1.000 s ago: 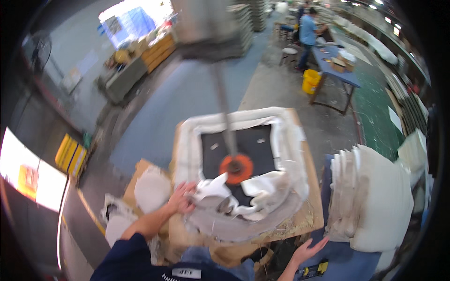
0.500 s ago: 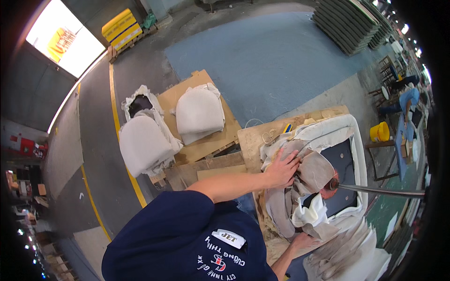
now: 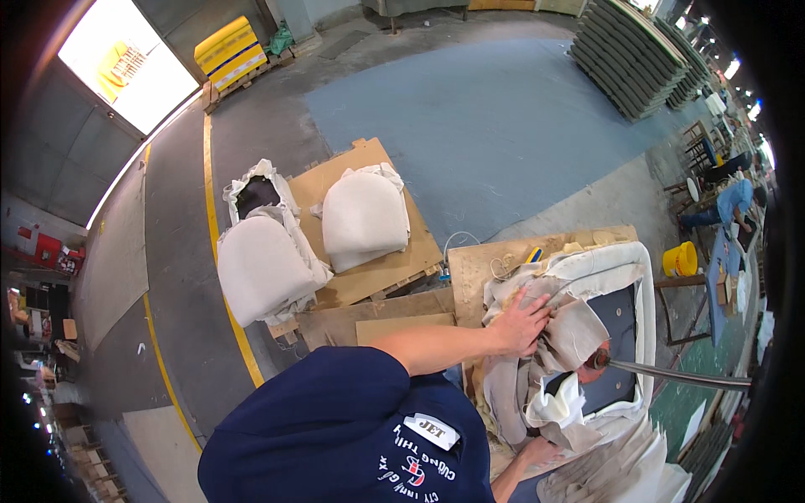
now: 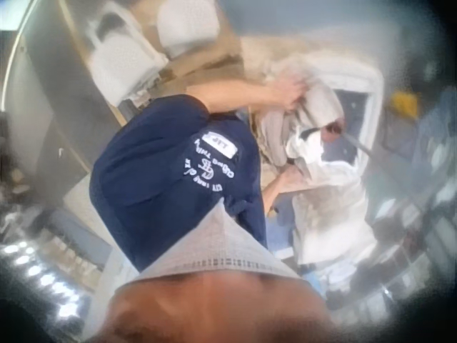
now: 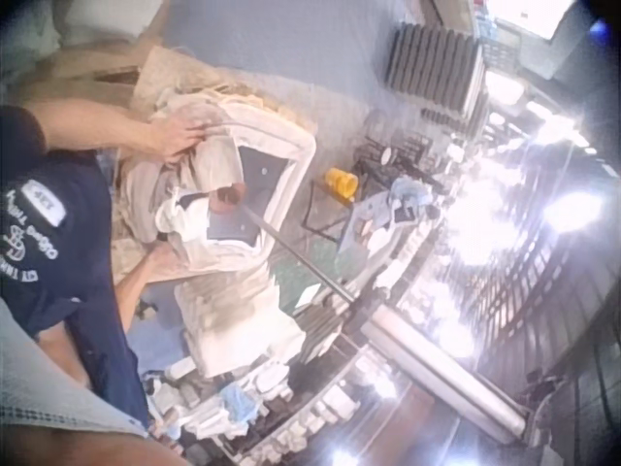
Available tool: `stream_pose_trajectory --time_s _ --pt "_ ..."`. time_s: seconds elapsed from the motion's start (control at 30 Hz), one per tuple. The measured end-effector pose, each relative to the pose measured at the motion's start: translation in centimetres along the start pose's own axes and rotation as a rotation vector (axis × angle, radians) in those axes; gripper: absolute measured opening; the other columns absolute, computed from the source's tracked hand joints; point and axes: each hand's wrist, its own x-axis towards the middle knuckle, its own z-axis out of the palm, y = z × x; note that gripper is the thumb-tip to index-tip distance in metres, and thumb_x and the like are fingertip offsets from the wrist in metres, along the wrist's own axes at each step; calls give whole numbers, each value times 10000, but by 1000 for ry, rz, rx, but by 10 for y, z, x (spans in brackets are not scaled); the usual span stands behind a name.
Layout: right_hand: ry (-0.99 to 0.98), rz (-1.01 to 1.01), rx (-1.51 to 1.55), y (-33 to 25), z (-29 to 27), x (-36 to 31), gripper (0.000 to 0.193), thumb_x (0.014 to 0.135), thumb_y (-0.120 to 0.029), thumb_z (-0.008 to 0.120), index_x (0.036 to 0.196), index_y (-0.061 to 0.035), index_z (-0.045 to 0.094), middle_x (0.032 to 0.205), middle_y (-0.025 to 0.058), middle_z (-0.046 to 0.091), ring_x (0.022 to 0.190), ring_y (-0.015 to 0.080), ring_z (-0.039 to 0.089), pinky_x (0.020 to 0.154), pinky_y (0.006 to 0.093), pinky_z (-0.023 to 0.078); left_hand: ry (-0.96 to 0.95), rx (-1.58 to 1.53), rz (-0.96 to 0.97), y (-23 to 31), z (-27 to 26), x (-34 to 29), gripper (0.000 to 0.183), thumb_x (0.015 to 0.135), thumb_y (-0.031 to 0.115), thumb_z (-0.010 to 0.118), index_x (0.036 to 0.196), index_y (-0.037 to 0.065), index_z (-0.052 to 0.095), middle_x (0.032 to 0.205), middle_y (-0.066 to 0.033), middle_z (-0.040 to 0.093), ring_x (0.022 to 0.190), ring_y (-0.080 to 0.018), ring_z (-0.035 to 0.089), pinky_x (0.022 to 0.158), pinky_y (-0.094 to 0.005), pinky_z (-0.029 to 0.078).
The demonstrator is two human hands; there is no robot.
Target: The person staples white fabric onto a black cushion base using a pneumatic staple gun, then uses a screwdriver to tuck and smooth the fabric edges. They repeat this process on multiple cushion units, flipping and repositioning them as needed.
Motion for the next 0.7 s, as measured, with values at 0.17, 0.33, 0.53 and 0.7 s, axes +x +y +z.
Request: stream_pose_trajectory --time_s 0.17,0.33,0.53,0.7 --pt "8 66 -7 2 -2 3 681 974 -338 594 1533 15 432 1613 296 362 1512 455 327 1190 619 297 9 -38 -5 8 -1 5 676 820 452 691 1348 31 648 1533 -87 537 1566 -281 276 1221 -701 160" --pt "-7 82 33 -13 -2 4 698 972 -379 604 1527 12 439 1614 300 357 1511 461 324 1181 637 298 11 -1 -24 4 -8 6 663 819 452 691 1341 46 640 1535 -66 529 1548 -276 307 1214 -678 190" --pt "48 59 127 1 7 7 843 888 -446 701 1576 -55 407 1653 269 311 1549 472 224 1166 648 295 -33 -7 -24 11 -15 7 687 848 440 668 1415 61 591 1570 -56 494 1553 -278 284 1212 -694 161" --pt "15 -22 172 9 0 3 805 890 -394 694 1570 -70 410 1654 253 314 1551 456 220 1186 639 263 -16 -22 -25 16 -10 2 687 832 424 662 1408 56 594 1567 -64 501 1547 -287 302 1214 -702 125"
